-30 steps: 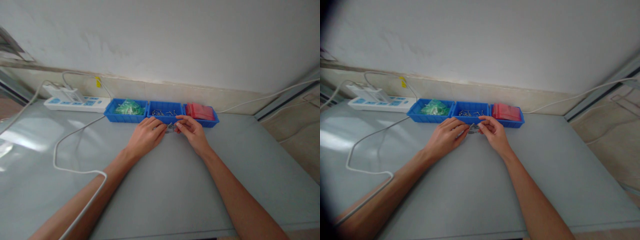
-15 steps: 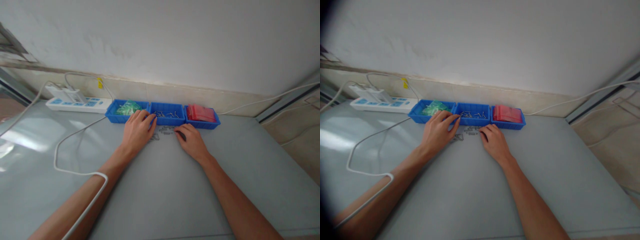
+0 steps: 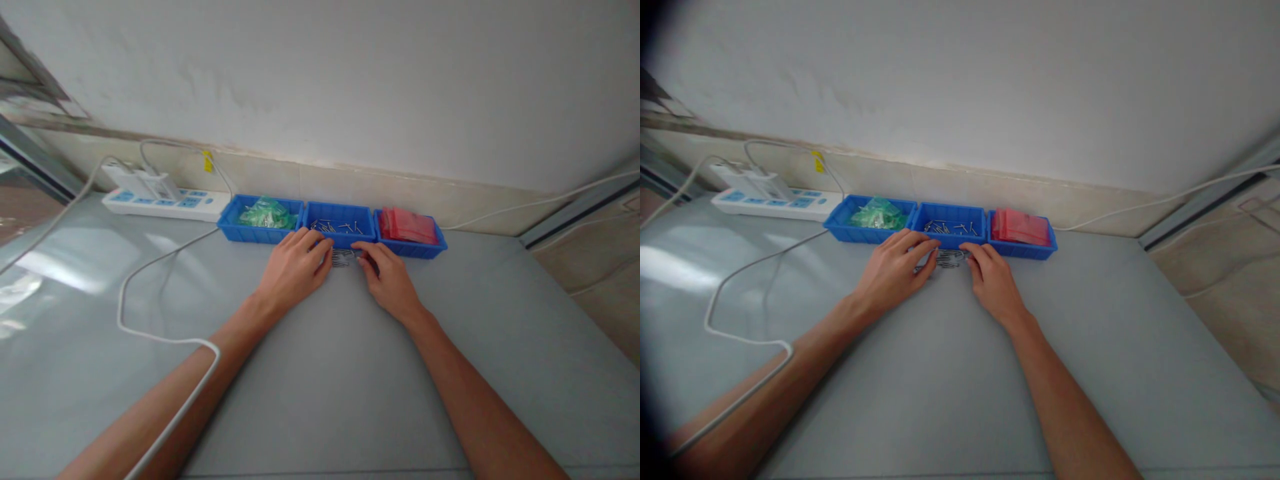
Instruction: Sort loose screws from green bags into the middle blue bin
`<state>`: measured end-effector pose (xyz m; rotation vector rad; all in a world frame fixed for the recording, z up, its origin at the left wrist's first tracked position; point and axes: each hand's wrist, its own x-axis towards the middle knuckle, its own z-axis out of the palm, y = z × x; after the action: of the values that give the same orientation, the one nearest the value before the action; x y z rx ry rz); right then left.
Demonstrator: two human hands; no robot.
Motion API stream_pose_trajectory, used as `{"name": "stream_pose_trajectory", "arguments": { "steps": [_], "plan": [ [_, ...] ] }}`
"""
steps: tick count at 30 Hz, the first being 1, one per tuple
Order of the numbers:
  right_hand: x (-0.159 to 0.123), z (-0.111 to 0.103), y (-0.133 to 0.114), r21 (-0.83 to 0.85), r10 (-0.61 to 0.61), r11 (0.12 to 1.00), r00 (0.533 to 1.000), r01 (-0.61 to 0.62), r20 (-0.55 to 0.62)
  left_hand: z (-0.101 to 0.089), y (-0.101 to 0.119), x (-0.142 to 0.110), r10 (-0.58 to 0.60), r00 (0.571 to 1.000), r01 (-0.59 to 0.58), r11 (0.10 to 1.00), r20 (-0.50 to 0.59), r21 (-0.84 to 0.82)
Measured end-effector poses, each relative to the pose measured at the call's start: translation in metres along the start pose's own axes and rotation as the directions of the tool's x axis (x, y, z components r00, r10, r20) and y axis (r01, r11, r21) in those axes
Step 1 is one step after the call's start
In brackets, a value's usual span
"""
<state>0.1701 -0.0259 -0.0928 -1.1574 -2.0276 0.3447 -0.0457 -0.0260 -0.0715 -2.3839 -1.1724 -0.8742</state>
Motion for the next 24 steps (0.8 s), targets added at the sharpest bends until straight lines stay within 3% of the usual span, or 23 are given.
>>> {"name": "stream_pose_trajectory", "arguments": {
  "steps": [6,12,16,20,24],
  "plan": [
    [0.004,0.003,0.002,0.35,0.143,0.928,0.99,-0.129,-0.015,-0.002,0.002,-0.001,0.008,0.999,-0.007,0.999,0.039,-0.034],
    [0.005,0.003,0.001,0.546,0.246,0.817,0.969,-0.188,-0.035,-0.001,0.004,-0.001,0.012,0.998,-0.008,0.998,0.055,-0.061],
    [0.003,0.004,-0.005,0.594,0.27,0.771,0.963,-0.228,0.018,0.002,0.003,-0.002,0.034,0.997,-0.028,0.996,0.071,-0.085],
    [-0.001,0.006,-0.01,0.571,0.228,0.781,0.967,-0.252,0.113,0.003,0.001,-0.004,0.064,0.993,-0.056,0.994,0.094,-0.093],
    [-0.002,0.005,-0.013,0.569,0.208,0.788,0.971,-0.236,0.115,0.0,0.0,-0.004,0.14,0.982,-0.127,0.986,0.124,-0.104]
  ]
}}
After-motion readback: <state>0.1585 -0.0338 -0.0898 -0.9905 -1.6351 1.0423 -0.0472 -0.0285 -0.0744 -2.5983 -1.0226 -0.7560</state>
